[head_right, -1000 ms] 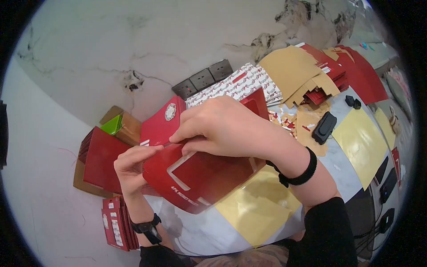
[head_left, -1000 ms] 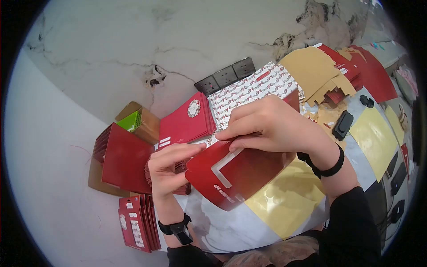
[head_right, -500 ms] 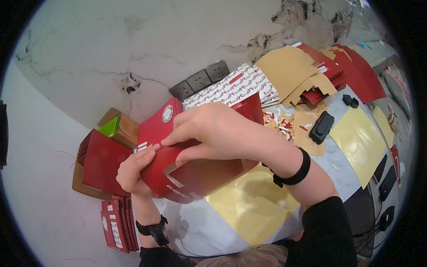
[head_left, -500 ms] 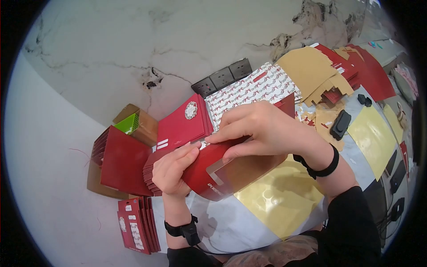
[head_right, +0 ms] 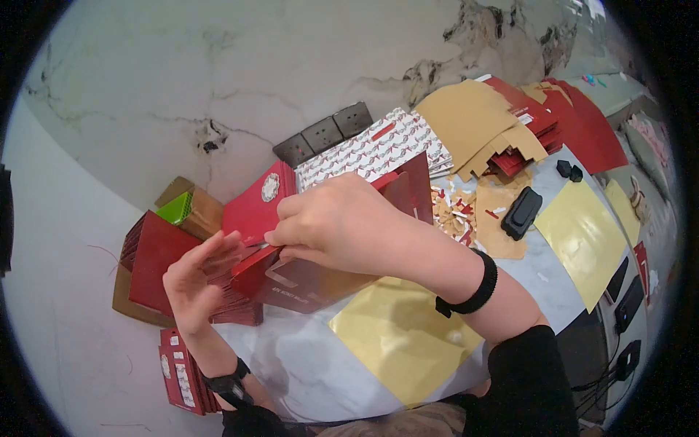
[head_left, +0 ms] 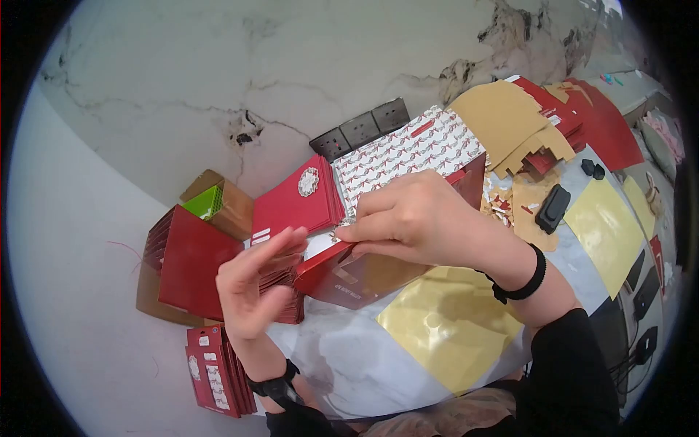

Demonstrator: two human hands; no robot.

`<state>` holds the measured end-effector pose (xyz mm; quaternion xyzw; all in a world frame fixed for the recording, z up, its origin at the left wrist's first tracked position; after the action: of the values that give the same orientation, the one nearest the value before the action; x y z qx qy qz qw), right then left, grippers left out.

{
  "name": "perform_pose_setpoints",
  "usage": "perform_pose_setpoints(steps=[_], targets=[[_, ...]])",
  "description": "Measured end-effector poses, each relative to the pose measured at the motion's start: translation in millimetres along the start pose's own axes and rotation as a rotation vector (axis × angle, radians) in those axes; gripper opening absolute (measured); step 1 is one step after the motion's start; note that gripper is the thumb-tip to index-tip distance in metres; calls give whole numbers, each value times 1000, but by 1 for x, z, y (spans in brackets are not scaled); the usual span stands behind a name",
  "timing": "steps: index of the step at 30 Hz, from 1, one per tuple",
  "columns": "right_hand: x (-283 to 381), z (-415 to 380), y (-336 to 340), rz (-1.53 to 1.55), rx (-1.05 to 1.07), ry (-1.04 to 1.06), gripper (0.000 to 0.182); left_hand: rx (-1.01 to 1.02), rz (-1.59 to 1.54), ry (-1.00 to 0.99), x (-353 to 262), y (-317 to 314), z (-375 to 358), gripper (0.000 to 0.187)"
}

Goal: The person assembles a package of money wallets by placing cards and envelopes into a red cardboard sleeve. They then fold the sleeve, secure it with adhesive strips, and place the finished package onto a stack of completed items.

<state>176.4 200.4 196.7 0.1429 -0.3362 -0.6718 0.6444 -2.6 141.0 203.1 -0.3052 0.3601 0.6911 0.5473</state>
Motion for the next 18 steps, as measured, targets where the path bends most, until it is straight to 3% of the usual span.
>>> perform_pose_setpoints(steps=[1,3,8,10,18], targets=[[3,0,-1,-19,-9,12,19,0,0,2,0,0,1,39],[6,1,-2,-38,-12,26,20,270,560,-140,-4,-22,-2,32],[10,4,6,-87,-14,29,15,206,530,-173,1,-16,-2,27],[4,4,17,-96,-39,18,15,75,580,-196,-4,-6,-2,23],[1,5,27,-89,-46,-7,14,83,483,-130,-1,6,-2,17]])
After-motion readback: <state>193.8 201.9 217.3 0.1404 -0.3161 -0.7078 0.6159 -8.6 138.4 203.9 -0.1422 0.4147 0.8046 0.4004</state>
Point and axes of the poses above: each hand's wrist, its own z-axis towards the middle knuckle, its own y-axis out of the back of the hand, x = y × z, the point moved 8 cm from there along z, towards the middle knuckle, and after that the axes turned 1 degree about -y, right-handed, at the moved point
